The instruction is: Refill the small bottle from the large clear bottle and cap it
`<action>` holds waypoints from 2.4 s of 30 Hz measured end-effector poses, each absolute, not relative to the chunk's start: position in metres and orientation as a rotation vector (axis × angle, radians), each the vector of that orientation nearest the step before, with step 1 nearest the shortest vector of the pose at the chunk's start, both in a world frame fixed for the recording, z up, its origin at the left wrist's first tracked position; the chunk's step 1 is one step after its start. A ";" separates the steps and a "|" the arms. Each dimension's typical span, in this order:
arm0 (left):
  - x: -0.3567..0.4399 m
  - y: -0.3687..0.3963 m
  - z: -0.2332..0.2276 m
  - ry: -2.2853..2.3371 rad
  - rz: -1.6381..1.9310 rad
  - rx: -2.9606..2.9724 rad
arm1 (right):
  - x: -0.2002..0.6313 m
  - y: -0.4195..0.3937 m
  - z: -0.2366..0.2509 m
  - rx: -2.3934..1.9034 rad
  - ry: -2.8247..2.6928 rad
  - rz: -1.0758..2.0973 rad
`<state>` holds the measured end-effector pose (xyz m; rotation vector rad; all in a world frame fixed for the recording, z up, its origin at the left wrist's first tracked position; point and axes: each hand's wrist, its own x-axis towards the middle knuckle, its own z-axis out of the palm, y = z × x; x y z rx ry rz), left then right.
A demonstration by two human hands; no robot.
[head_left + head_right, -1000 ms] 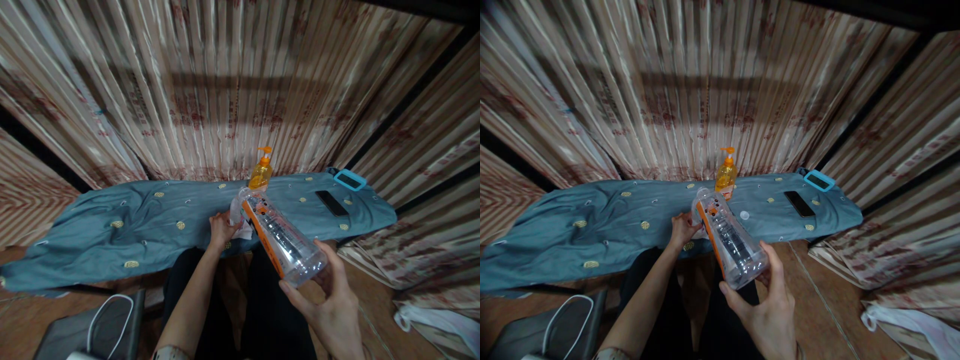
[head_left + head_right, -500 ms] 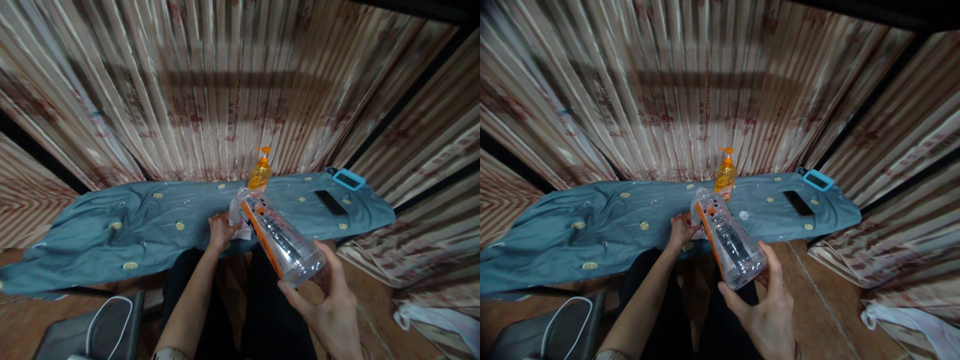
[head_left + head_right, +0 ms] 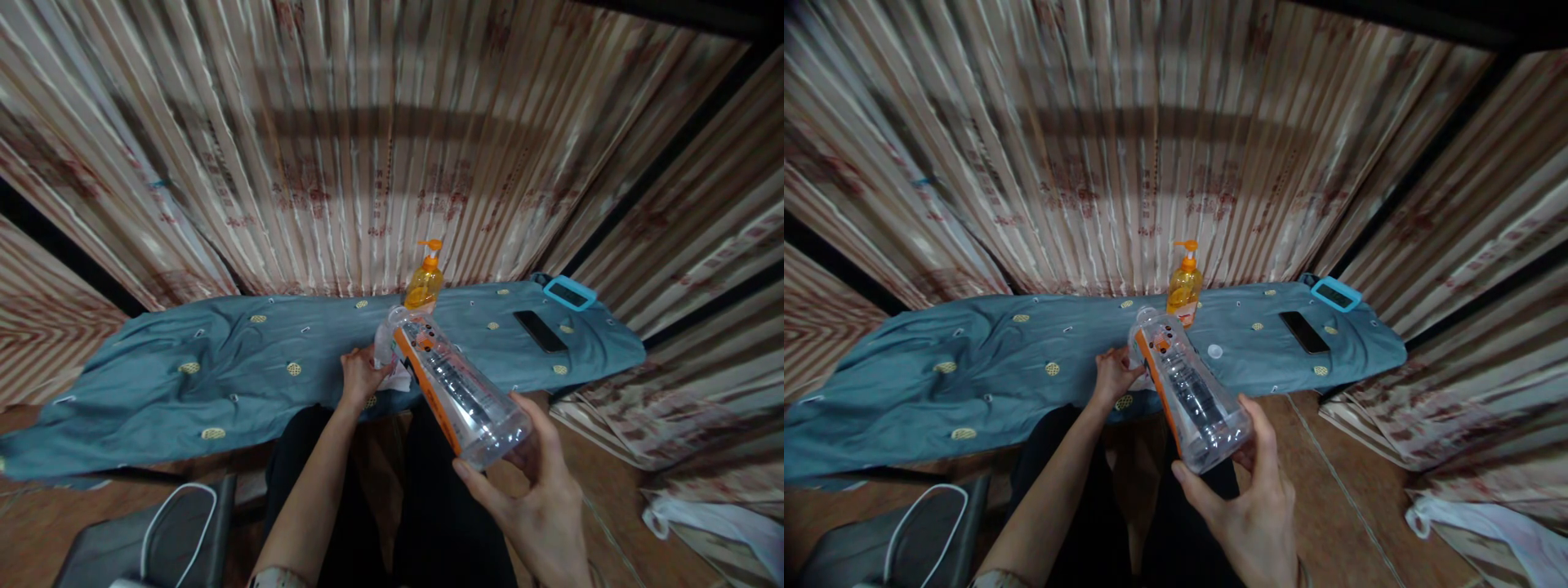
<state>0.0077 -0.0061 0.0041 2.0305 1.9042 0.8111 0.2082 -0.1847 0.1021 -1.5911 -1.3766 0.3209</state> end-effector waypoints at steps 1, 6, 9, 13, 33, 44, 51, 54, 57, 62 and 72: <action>0.008 -0.006 0.004 1.904 0.813 2.027 | 0.208 -0.185 0.102 -1.595 -1.370 0.330; 0.007 -0.005 0.003 1.887 0.821 2.022 | 0.208 -0.185 0.102 -1.634 -1.355 0.308; 0.007 -0.005 0.002 1.890 0.822 2.022 | 0.208 -0.185 0.102 -1.622 -1.354 0.320; 0.007 -0.004 0.001 1.901 0.806 2.004 | 0.208 -0.185 0.101 -1.628 -1.365 0.291; 0.008 -0.006 0.005 1.906 0.813 1.992 | 0.207 -0.183 0.105 -1.623 -1.430 0.183; 0.007 -0.005 0.003 1.908 0.796 2.003 | 0.206 -0.184 0.105 -1.620 -1.406 0.223; 0.007 -0.005 0.001 1.919 0.792 2.019 | 0.206 -0.183 0.103 -1.609 -1.399 0.274; 0.007 -0.005 0.001 1.908 0.799 2.029 | 0.205 -0.184 0.102 -1.604 -1.393 0.279; 0.007 -0.005 0.001 1.903 0.799 2.023 | 0.206 -0.184 0.100 -1.601 -1.381 0.283; 0.007 -0.004 0.000 1.913 0.794 2.006 | 0.208 -0.184 0.095 -1.569 -1.406 0.316; 0.007 -0.004 0.001 1.912 0.800 2.011 | 0.209 -0.184 0.092 -1.607 -1.380 0.313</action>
